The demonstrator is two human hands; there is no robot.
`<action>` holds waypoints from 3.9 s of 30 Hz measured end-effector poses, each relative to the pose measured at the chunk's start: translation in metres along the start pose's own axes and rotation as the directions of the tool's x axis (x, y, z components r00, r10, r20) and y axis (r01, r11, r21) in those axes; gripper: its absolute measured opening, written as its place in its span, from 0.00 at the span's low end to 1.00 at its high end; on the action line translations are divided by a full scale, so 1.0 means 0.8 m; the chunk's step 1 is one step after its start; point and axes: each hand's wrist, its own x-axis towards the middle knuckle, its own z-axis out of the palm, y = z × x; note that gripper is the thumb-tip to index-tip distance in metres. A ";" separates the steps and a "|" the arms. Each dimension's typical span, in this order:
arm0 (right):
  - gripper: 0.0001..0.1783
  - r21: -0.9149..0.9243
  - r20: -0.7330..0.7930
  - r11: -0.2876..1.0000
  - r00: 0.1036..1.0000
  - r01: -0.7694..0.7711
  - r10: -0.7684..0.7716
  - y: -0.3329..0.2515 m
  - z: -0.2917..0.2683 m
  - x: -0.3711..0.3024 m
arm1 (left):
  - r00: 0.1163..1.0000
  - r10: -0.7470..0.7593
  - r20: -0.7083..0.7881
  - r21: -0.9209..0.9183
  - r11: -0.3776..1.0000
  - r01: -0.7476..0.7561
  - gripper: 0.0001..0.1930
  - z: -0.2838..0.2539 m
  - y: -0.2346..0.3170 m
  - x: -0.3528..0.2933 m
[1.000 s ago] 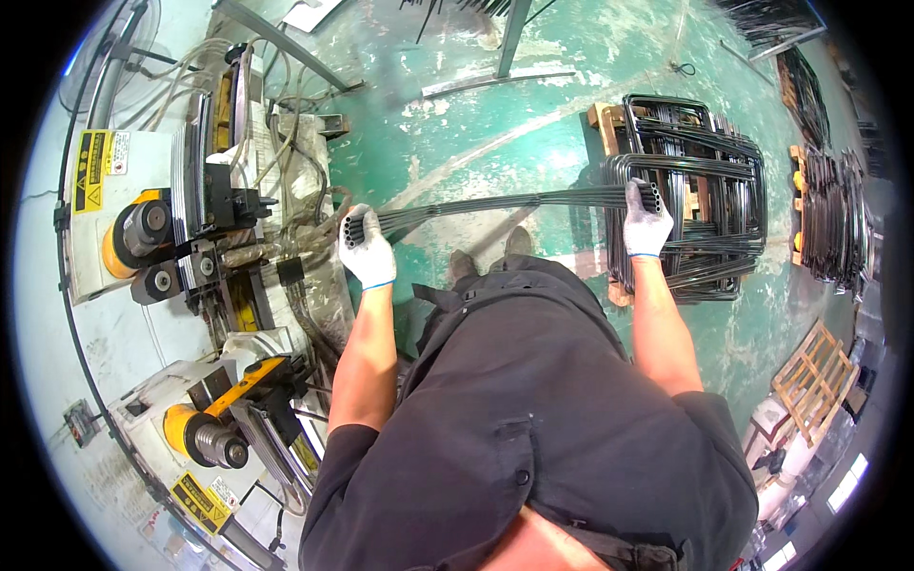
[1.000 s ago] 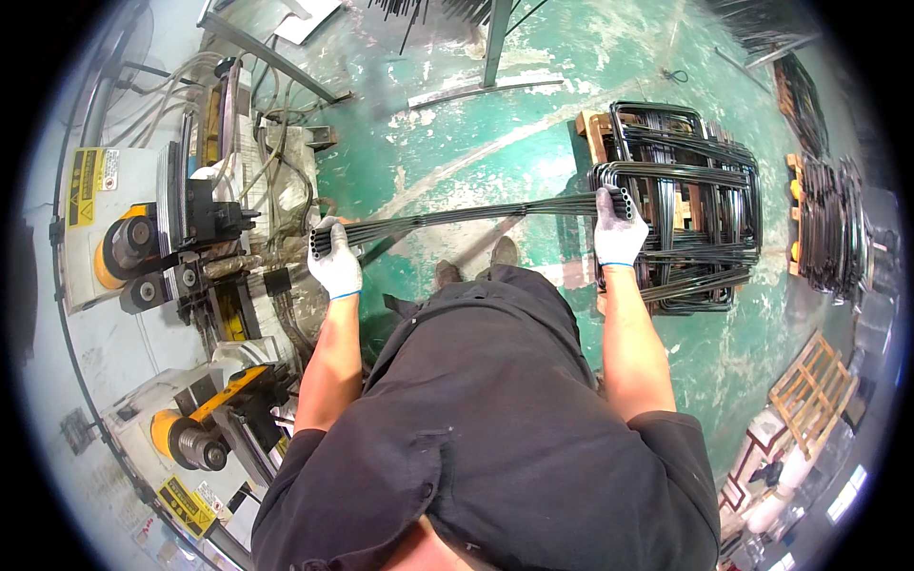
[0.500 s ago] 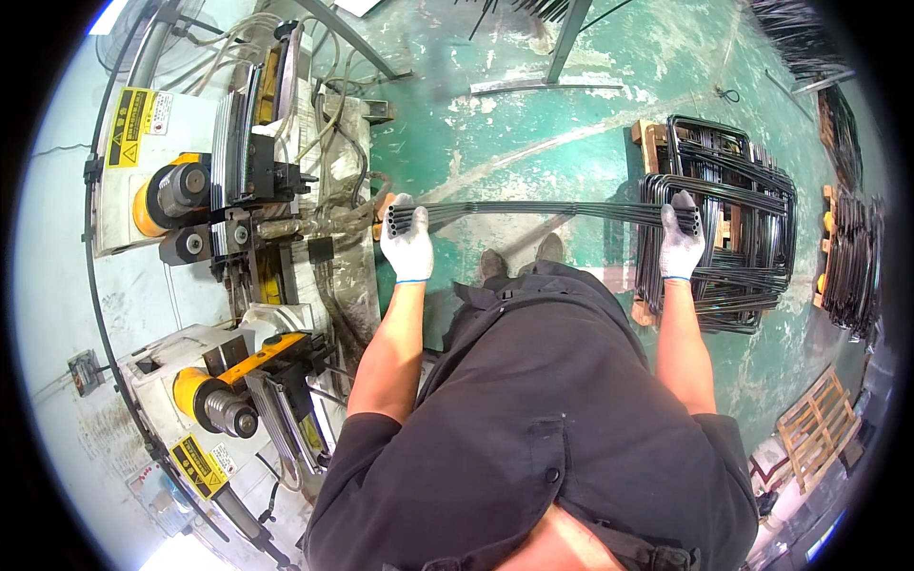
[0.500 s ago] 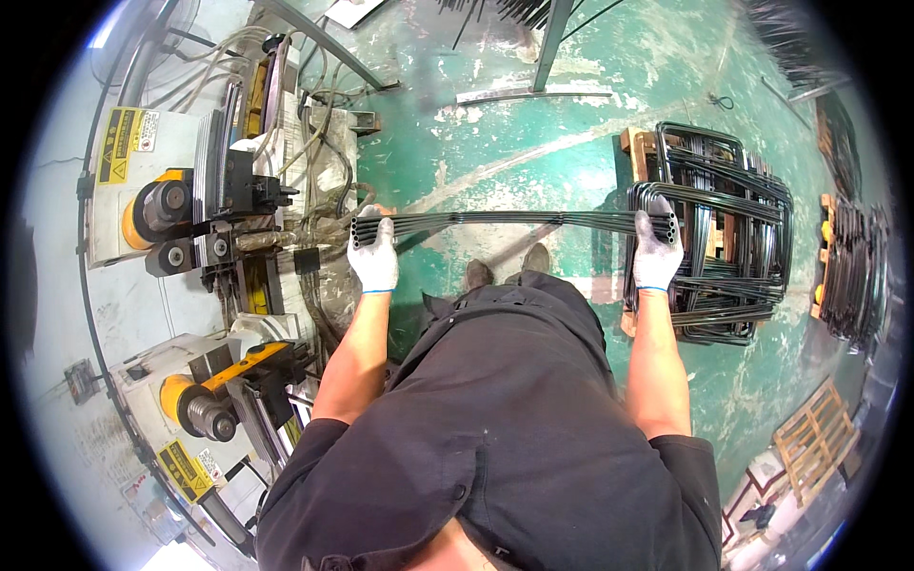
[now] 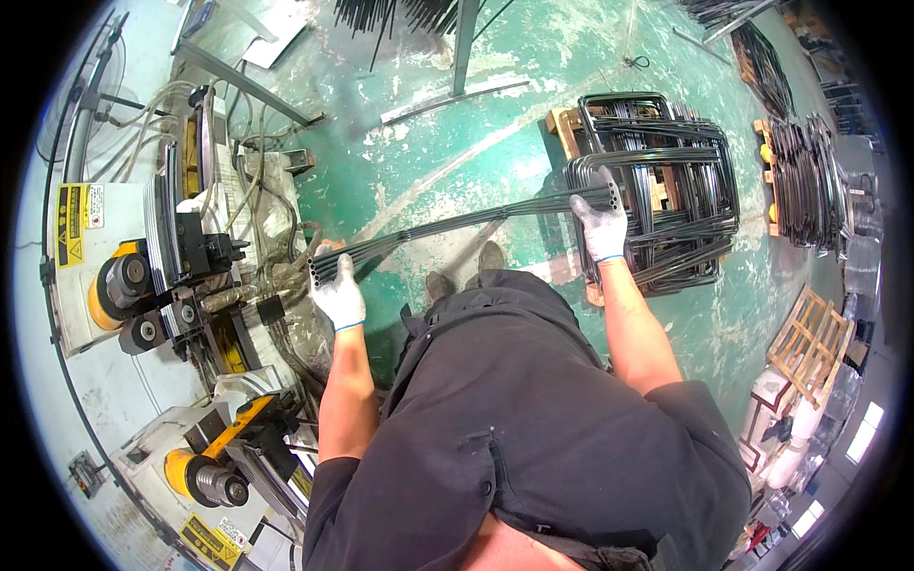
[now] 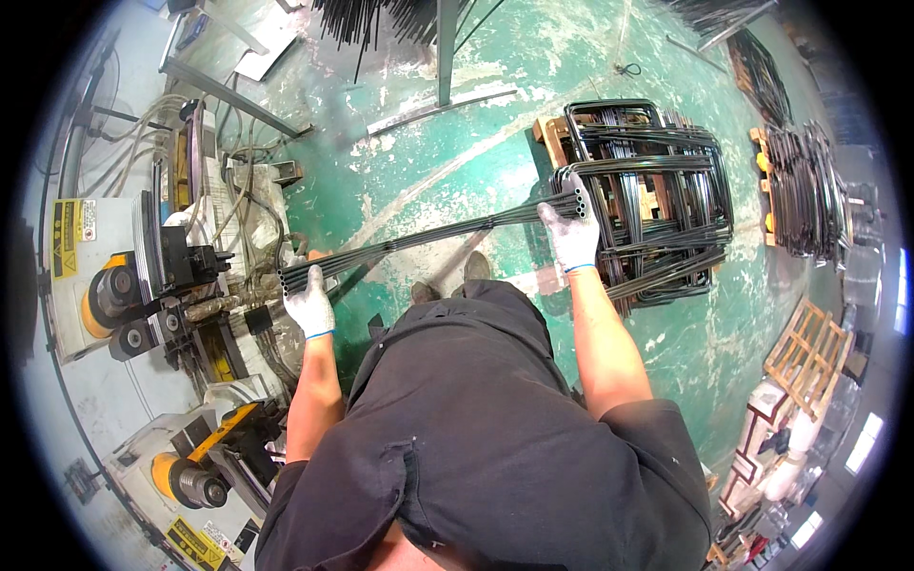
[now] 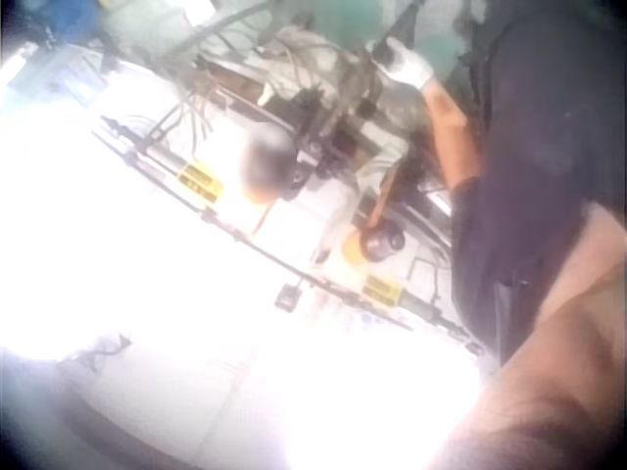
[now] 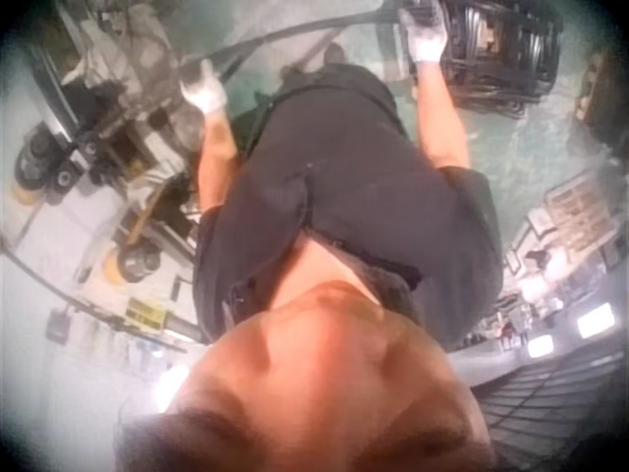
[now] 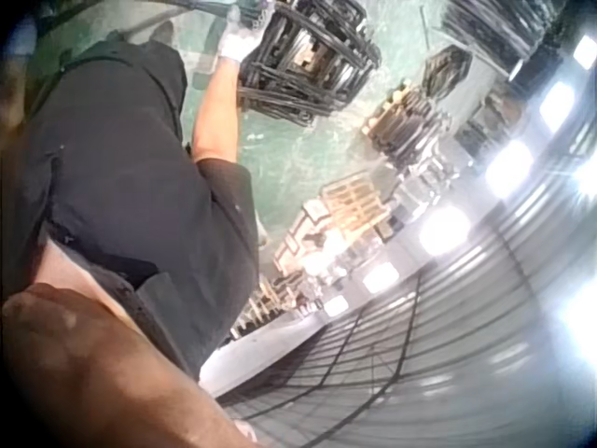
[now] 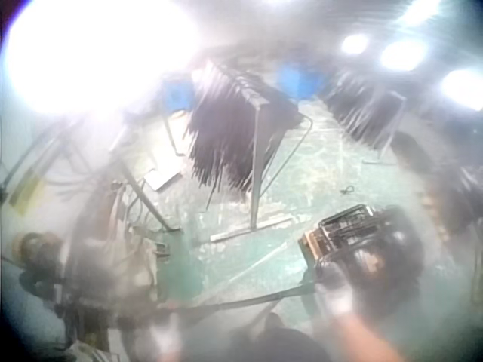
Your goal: The person operates a manual metal bending machine in a workshop. They repeatedly pick up straight metal rods, insert them into the machine, and pull a lever to bend them into rectangular frames. The finished frames are then stacked on a wooden pallet.
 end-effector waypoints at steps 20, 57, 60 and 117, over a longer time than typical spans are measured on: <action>0.04 -0.118 -0.036 0.992 0.999 -0.039 0.035 0.018 -0.005 0.005 | 0.999 -0.040 0.018 -0.064 0.997 0.041 0.08 0.011 0.008 0.012; 0.08 -0.278 -0.173 0.925 0.934 0.259 -0.313 -0.285 -0.157 0.088 | 0.924 0.276 0.266 -0.221 0.950 -0.220 0.16 0.233 0.488 0.129; 0.19 -0.187 -0.439 0.973 0.874 0.136 -0.206 -0.166 -0.175 0.065 | 0.847 0.258 0.465 -0.281 0.950 -0.136 0.13 0.285 0.574 0.126; 0.32 0.133 -0.988 0.451 -0.085 -0.882 0.126 0.513 -0.938 -0.017 | 0.086 -0.767 0.635 0.590 0.554 0.588 0.02 1.214 -0.302 -0.415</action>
